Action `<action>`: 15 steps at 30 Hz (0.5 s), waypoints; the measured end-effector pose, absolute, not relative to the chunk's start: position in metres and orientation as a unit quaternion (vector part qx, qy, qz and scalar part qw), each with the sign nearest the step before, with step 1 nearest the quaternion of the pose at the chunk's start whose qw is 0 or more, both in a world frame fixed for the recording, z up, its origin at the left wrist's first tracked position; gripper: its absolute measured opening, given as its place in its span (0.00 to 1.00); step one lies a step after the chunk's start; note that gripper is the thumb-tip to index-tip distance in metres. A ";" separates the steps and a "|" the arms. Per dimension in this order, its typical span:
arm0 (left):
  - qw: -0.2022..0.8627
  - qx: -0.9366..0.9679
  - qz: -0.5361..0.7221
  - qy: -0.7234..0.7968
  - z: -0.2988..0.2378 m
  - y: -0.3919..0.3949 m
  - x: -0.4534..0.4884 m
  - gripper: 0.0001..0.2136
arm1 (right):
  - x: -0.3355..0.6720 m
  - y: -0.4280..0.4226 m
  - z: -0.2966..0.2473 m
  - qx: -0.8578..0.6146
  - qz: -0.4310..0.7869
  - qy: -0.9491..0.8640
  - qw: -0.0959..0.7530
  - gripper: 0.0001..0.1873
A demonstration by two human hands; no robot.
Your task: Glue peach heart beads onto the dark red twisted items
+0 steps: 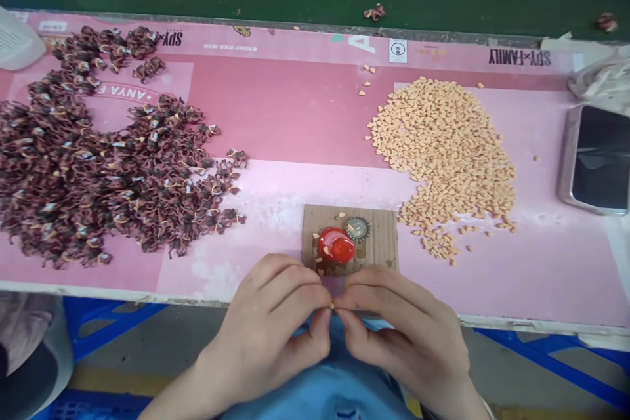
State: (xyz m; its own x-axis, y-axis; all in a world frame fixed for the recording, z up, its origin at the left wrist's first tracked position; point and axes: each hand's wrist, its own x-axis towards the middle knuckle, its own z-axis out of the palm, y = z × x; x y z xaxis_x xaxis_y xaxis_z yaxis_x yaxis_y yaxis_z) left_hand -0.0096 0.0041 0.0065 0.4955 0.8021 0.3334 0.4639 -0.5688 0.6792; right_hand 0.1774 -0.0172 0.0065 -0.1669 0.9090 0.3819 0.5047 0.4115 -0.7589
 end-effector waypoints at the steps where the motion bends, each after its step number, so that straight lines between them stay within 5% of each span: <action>1: 0.270 0.825 0.319 0.380 0.008 0.005 -0.010 0.09 | 0.177 -0.016 0.006 -0.488 0.241 -0.723 0.425 0.09; 7: 0.265 0.849 0.275 0.364 0.013 0.023 -0.031 0.07 | 0.178 -0.016 0.005 -0.499 0.247 -0.695 0.454 0.08; 12: 0.008 0.840 0.169 0.516 0.001 0.062 -0.059 0.18 | 0.190 -0.019 0.004 -0.530 0.213 -0.683 0.455 0.10; 15: -0.035 0.847 0.096 0.522 -0.004 0.085 -0.067 0.22 | 0.199 -0.019 0.000 -0.547 0.184 -0.682 0.450 0.11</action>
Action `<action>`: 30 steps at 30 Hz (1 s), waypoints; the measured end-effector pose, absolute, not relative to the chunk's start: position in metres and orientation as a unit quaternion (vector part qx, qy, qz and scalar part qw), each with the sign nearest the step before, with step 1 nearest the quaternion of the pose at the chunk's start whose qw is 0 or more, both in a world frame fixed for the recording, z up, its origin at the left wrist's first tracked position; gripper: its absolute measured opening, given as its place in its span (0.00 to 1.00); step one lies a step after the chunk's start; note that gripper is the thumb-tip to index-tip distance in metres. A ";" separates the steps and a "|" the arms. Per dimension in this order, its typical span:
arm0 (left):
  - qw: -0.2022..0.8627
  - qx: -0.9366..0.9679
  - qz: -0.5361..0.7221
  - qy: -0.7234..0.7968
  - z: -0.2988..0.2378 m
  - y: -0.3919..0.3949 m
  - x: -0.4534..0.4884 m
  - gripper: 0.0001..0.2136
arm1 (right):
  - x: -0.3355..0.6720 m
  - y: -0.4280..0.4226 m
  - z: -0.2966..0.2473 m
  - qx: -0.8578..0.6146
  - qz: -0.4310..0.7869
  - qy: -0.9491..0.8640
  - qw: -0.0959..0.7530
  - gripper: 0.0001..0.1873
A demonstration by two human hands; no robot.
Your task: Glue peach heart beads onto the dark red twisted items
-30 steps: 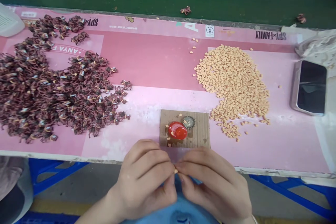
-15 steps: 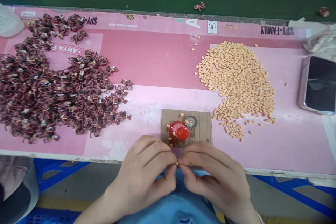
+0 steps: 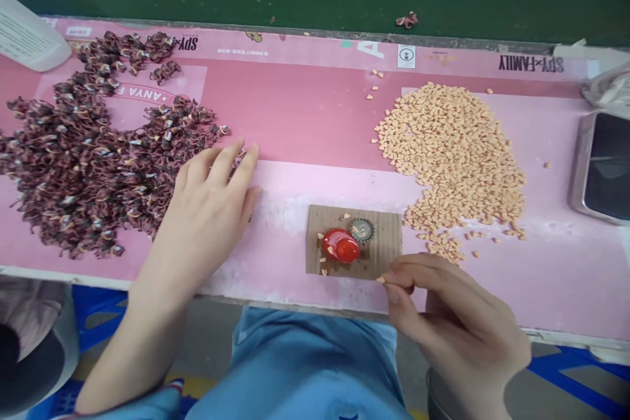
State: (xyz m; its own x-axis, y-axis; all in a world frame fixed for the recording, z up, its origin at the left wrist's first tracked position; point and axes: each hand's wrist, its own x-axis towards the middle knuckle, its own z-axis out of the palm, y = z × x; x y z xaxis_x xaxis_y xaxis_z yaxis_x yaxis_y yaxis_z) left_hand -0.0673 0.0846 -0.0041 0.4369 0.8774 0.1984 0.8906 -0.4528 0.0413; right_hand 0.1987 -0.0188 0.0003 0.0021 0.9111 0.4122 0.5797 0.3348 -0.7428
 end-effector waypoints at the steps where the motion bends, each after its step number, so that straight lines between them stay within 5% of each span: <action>1: 0.036 -0.852 -0.087 -0.514 -0.005 0.091 -0.069 0.21 | 0.201 -0.018 -0.001 -0.552 0.173 -0.683 0.446 0.11; 11: -0.031 -0.837 -0.141 -0.528 -0.014 0.112 -0.080 0.08 | 0.198 -0.002 -0.005 -0.508 0.085 -0.776 0.364 0.09; 24: -0.109 -0.831 -0.305 -0.451 0.013 0.083 -0.060 0.07 | 0.195 -0.002 0.003 -0.491 0.056 -0.815 0.304 0.09; 30: -0.277 -0.767 -0.358 -0.454 0.012 0.039 -0.053 0.15 | 0.197 -0.001 0.005 -0.490 0.051 -0.813 0.309 0.10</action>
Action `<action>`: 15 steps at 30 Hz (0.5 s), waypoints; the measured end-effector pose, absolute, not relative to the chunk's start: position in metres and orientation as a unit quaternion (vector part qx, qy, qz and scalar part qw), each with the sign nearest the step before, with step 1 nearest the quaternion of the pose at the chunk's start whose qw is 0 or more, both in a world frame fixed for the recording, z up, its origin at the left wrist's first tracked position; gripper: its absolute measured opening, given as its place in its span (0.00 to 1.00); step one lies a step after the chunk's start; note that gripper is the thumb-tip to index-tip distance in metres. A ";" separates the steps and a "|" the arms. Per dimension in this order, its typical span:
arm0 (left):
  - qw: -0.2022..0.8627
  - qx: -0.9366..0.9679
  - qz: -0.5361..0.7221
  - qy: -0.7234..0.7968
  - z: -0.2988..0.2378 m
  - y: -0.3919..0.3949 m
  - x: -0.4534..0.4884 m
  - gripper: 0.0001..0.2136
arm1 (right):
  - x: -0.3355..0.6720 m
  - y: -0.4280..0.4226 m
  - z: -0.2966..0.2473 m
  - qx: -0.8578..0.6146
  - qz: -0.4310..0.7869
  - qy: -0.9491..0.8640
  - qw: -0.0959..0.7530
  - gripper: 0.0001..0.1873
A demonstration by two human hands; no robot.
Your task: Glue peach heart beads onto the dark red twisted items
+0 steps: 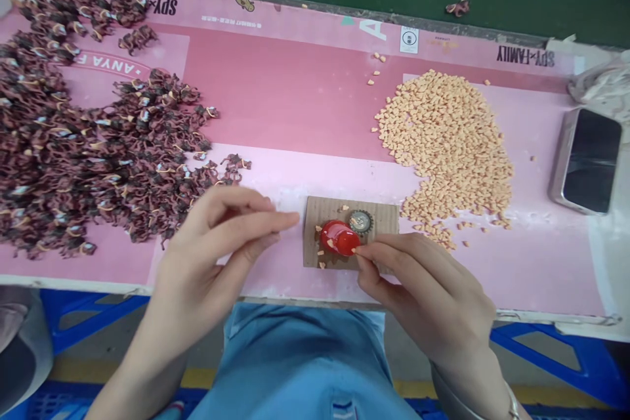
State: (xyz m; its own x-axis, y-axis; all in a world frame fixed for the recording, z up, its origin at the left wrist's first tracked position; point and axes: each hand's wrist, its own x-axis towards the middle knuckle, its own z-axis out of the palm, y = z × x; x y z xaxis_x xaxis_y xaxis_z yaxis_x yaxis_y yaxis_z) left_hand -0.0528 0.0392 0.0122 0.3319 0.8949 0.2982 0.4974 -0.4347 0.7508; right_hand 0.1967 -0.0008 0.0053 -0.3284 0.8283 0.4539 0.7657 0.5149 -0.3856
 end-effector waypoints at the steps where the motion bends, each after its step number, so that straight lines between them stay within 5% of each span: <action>1: 0.313 0.750 0.364 0.455 0.012 0.032 -0.050 0.17 | 0.197 -0.001 0.007 -0.491 0.053 -0.811 0.315 0.11; 7: 0.510 0.593 0.431 0.449 0.002 0.001 -0.028 0.07 | 0.195 -0.002 0.008 -0.516 0.094 -0.760 0.385 0.12; 15: 0.612 0.462 0.466 0.442 -0.008 -0.003 -0.015 0.10 | 0.195 -0.003 -0.006 -0.546 0.116 -0.730 0.394 0.09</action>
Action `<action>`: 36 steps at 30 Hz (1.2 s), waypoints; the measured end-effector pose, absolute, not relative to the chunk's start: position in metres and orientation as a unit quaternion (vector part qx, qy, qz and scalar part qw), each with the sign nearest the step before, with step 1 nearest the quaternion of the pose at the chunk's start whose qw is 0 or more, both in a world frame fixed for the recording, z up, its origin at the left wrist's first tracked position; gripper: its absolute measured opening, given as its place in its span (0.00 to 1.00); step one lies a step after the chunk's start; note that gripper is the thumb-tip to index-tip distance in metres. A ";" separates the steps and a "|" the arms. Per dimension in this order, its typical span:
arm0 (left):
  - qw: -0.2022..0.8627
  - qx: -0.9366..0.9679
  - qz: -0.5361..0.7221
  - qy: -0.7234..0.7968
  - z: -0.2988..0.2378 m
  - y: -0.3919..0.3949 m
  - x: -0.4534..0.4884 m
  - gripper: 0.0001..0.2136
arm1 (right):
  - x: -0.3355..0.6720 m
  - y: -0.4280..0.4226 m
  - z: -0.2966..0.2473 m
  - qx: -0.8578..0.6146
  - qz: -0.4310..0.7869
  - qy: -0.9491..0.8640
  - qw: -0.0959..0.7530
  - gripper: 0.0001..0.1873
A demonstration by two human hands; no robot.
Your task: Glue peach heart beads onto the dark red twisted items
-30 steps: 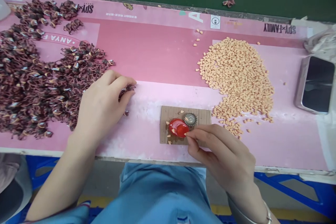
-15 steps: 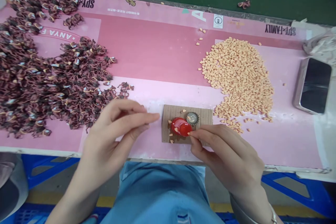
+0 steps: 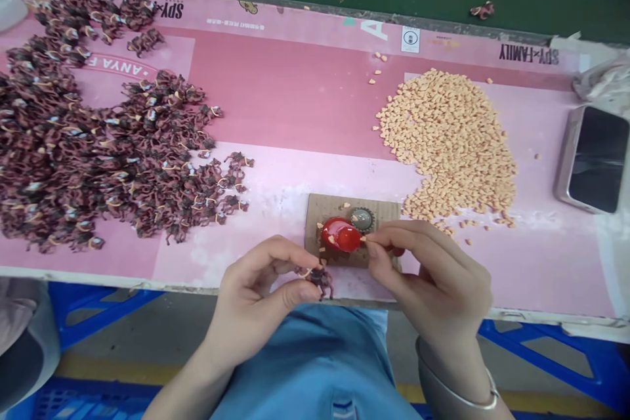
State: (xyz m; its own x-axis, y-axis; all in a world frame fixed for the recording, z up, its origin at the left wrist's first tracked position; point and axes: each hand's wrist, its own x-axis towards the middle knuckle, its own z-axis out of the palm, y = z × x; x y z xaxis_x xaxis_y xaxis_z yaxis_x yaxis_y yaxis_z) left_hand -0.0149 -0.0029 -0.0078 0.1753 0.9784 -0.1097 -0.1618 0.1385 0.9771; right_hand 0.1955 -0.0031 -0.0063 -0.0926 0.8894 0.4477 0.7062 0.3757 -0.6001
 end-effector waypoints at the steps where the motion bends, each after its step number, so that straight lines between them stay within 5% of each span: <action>1: 0.613 0.458 0.467 0.444 -0.008 -0.003 -0.015 0.10 | 0.195 -0.004 -0.005 -0.547 0.125 -0.725 0.400 0.09; 7: 0.645 0.429 0.464 0.431 -0.012 -0.001 -0.013 0.14 | 0.184 -0.009 0.004 -0.493 0.178 -0.725 0.446 0.09; 21: 0.732 0.315 0.459 0.394 -0.009 -0.006 -0.015 0.07 | 0.225 -0.016 -0.015 -0.593 0.017 -0.703 0.392 0.12; 36: 0.744 0.317 0.427 0.404 -0.006 -0.005 -0.010 0.07 | 0.174 -0.012 0.002 -0.469 0.184 -0.734 0.455 0.08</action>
State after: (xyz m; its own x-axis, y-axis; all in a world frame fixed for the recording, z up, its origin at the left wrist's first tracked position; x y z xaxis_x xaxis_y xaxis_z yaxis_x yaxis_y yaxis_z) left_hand -0.0104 -0.0047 -0.0062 0.3090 0.8916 -0.3310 -0.3794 0.4347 0.8168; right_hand 0.1736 -0.0123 0.0022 -0.1453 0.8558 0.4964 0.5215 0.4927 -0.6967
